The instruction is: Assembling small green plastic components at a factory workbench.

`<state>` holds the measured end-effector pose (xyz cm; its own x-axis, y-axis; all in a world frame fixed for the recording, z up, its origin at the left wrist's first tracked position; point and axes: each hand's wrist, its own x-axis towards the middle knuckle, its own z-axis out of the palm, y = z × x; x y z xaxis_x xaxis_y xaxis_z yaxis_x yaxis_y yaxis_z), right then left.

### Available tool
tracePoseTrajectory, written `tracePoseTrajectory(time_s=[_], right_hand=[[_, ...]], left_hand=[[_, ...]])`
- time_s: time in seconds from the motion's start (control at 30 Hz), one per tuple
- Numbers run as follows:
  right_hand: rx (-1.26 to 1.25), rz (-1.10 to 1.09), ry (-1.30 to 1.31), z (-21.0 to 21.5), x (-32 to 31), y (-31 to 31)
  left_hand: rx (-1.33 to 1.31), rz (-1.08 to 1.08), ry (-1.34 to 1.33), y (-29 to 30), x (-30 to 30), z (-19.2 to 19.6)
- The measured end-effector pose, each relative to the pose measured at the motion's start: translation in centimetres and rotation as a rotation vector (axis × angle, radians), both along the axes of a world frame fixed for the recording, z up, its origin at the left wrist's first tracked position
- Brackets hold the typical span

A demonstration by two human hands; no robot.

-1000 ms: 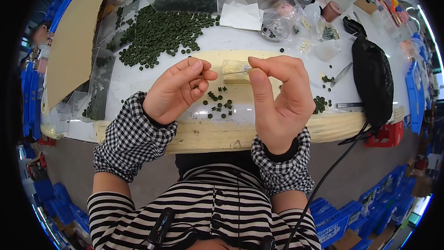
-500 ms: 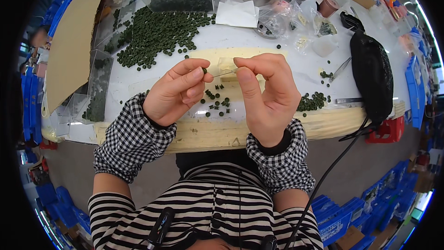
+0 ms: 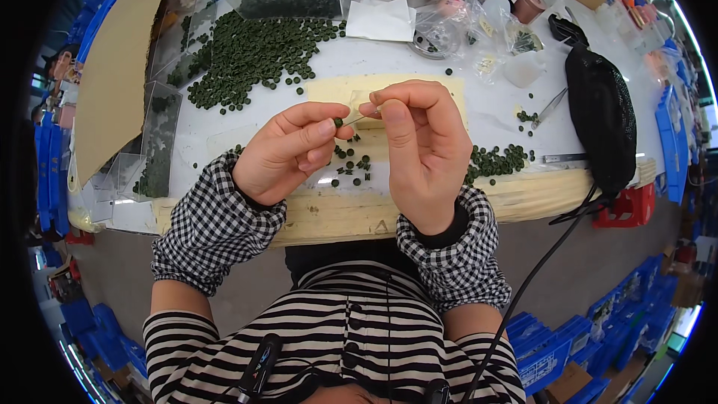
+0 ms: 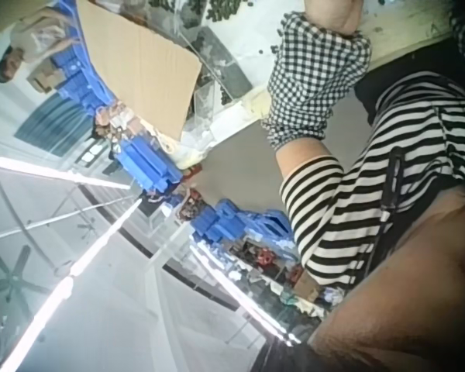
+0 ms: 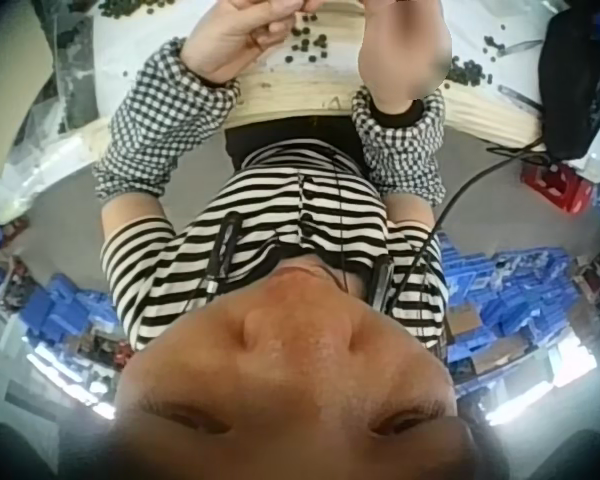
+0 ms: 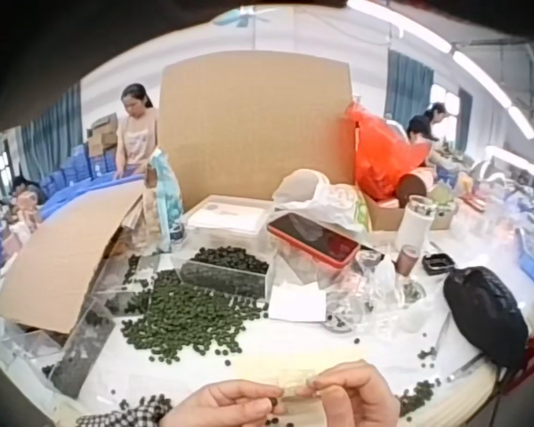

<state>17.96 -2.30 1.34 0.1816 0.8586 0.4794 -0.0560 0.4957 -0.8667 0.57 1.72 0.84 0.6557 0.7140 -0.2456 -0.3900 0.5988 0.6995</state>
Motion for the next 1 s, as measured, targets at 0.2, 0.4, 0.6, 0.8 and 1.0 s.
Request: tracePoseTrajectory(time_s=[0.2,0.4,0.6,0.8,1.0], right_hand=[[-0.027,0.027,0.018,-0.08,-0.13,-0.02],[-0.043,0.056,0.026,0.01,-0.28,-0.05],[-0.066,0.073,0.012,-0.02,-0.35,-0.04],[-0.069,0.074,0.005,-0.1,-0.37,0.01],[-0.065,0.075,0.017,-0.21,-0.4,0.0]], left_hand=[[0.0,-0.027,-0.035,0.12,-0.18,-0.71],[0.062,-0.088,0.075,-0.09,-0.03,0.06],[0.042,-0.081,0.059,0.04,-0.11,-0.28],[0.033,-0.071,0.069,-0.01,-0.1,-0.19],[0.051,-0.085,0.063,0.1,-0.19,-0.33]])
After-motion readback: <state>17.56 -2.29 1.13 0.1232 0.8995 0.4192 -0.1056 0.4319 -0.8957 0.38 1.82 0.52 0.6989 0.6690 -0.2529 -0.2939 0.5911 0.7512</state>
